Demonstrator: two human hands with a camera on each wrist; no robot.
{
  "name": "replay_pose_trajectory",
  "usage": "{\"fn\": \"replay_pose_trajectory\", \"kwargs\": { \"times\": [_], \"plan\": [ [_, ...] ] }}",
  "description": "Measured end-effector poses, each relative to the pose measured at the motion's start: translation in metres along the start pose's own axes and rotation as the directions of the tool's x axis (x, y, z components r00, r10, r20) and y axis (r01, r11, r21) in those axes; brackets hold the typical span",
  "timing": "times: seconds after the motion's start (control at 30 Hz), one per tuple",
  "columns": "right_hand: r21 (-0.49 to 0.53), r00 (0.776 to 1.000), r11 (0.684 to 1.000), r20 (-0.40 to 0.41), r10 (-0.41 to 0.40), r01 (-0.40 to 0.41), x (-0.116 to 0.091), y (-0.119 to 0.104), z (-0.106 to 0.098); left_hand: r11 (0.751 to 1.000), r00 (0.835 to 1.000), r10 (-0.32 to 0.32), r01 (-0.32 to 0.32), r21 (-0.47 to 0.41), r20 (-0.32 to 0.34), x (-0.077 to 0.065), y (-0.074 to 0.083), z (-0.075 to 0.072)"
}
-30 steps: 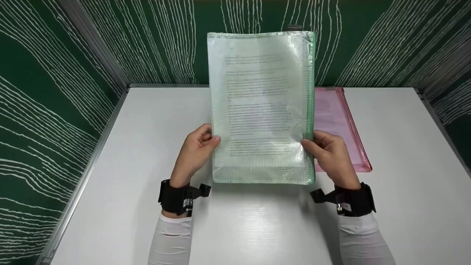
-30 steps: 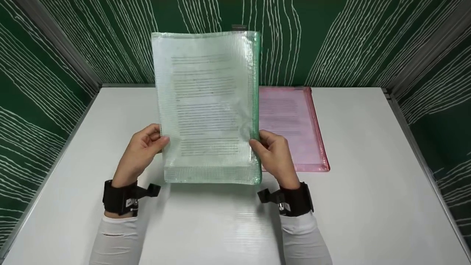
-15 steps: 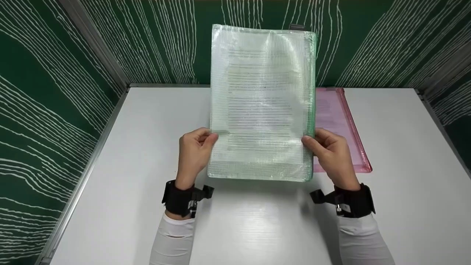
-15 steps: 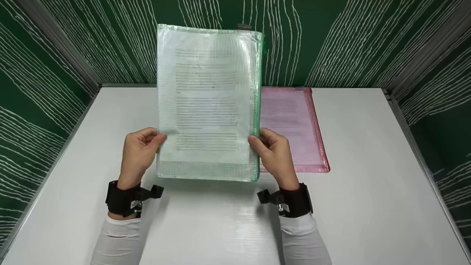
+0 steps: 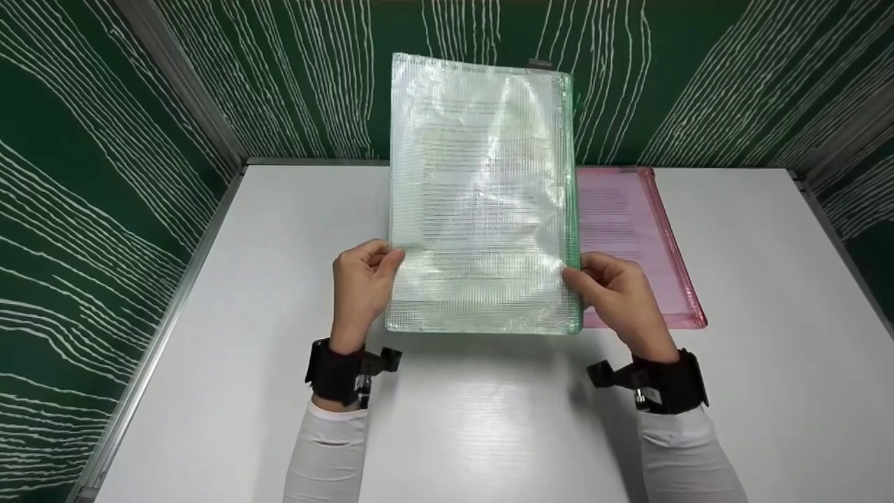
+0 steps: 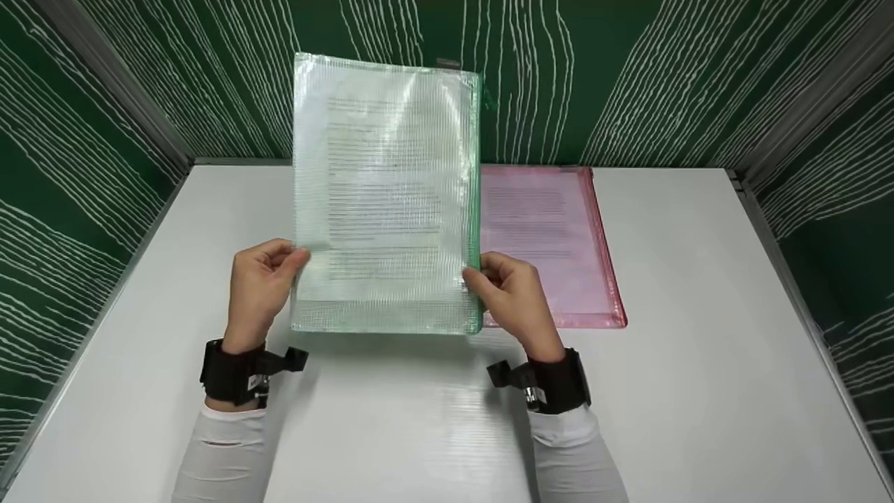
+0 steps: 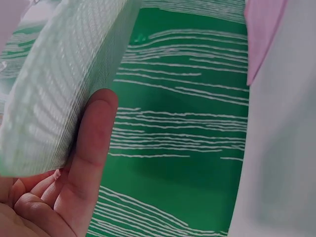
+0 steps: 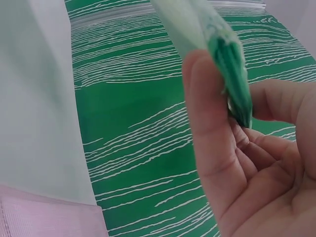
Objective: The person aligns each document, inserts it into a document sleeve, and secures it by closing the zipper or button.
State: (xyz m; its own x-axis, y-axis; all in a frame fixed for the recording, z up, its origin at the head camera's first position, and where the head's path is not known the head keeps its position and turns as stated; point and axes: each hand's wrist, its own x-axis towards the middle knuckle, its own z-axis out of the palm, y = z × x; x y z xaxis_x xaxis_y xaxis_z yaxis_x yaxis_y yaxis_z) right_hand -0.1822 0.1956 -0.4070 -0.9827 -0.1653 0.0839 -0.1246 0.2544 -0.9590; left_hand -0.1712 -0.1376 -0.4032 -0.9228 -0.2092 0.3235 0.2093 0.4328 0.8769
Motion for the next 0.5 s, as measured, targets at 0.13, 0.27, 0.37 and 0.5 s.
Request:
{"fn": "replay_pose_trajectory", "kwargs": {
  "times": [0.13, 0.27, 0.37, 0.5],
  "plan": [
    [-0.032, 1.000, 0.999, -0.004, 0.008, -0.008, 0.002, 0.003, 0.004, 1.000, 1.000, -0.012, 0.012, 0.018, -0.001, 0.003, -0.005, 0.000],
    [-0.049, 1.000, 0.999, 0.003, 0.022, -0.022, 0.005, 0.007, 0.007, 1.000, 1.000, -0.003, 0.003, 0.024, -0.002, 0.004, -0.009, -0.001],
    [-0.060, 0.999, 0.998, 0.021, 0.034, -0.033, 0.006, 0.009, 0.008, 1.000, 1.000, 0.004, -0.004, 0.031, -0.005, 0.005, -0.013, 0.000],
    [-0.066, 0.998, 0.997, 0.051, 0.044, -0.041, 0.008, 0.013, 0.009, 0.998, 1.000, 0.001, -0.001, 0.058, -0.009, 0.007, -0.020, 0.000]
  ]
}}
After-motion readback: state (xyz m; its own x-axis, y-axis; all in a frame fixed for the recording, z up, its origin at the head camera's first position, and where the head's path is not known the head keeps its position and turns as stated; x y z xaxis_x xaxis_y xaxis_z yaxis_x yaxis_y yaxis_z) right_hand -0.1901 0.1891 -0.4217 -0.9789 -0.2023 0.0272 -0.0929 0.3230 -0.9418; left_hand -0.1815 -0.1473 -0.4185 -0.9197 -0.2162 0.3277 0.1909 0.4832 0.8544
